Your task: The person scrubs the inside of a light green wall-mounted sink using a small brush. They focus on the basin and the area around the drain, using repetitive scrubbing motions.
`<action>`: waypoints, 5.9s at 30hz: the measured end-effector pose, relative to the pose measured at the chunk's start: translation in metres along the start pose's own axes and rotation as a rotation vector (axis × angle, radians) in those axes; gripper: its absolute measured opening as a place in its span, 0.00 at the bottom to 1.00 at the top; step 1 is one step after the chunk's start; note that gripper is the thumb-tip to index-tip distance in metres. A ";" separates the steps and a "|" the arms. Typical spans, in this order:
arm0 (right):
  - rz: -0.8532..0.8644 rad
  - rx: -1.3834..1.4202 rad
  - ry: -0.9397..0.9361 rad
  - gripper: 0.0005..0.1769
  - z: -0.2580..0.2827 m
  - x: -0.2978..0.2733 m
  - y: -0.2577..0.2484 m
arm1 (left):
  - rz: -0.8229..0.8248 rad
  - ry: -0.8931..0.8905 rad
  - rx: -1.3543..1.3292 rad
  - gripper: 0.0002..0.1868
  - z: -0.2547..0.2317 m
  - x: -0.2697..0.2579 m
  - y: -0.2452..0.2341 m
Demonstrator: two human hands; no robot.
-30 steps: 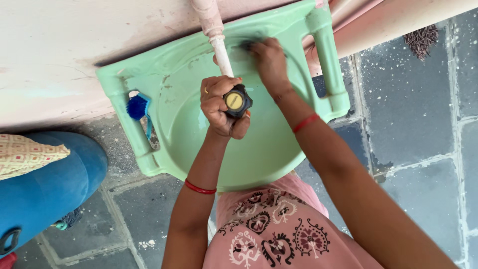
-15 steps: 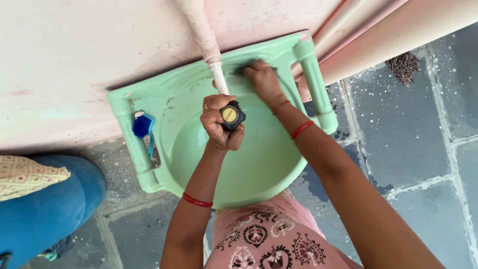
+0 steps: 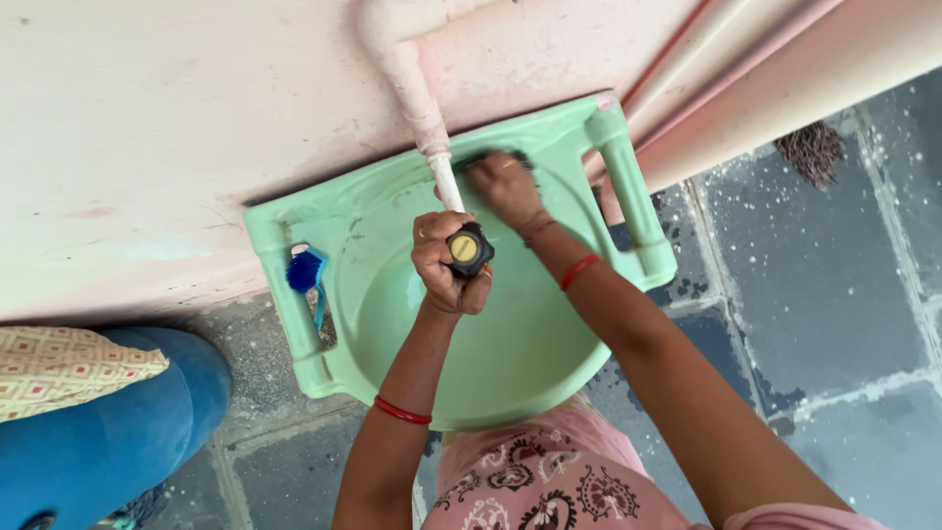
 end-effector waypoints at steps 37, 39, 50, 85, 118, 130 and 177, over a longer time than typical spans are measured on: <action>-0.038 0.064 0.161 0.11 -0.009 -0.006 0.015 | 0.033 -0.005 0.032 0.25 0.001 0.000 -0.004; -0.065 0.021 0.270 0.09 -0.030 -0.017 -0.011 | 0.030 -0.027 0.016 0.25 0.001 -0.002 -0.005; -0.057 0.062 0.241 0.11 -0.024 -0.016 0.000 | 0.016 -0.027 0.020 0.25 0.002 -0.004 -0.004; -0.092 0.100 0.226 0.12 -0.006 -0.002 0.015 | 0.029 0.006 0.039 0.31 0.003 -0.002 -0.003; -0.396 0.026 0.614 0.10 -0.046 -0.017 0.001 | 0.037 0.027 0.083 0.27 -0.004 0.007 -0.003; -0.440 -0.049 0.748 0.06 -0.056 -0.033 -0.006 | 0.189 -0.132 0.150 0.27 -0.012 0.008 -0.007; -0.469 0.089 0.740 0.13 -0.030 -0.013 0.023 | 0.268 -0.211 0.280 0.22 -0.014 0.007 -0.004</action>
Point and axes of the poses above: each hand's wrist, its own x-axis towards the middle knuckle, its own y-axis out of the palm, z = x × y, the point moved 9 cm from there along x, towards the middle knuckle, and after that the axes turned 5 degrees about x, right-handed, at the moved point
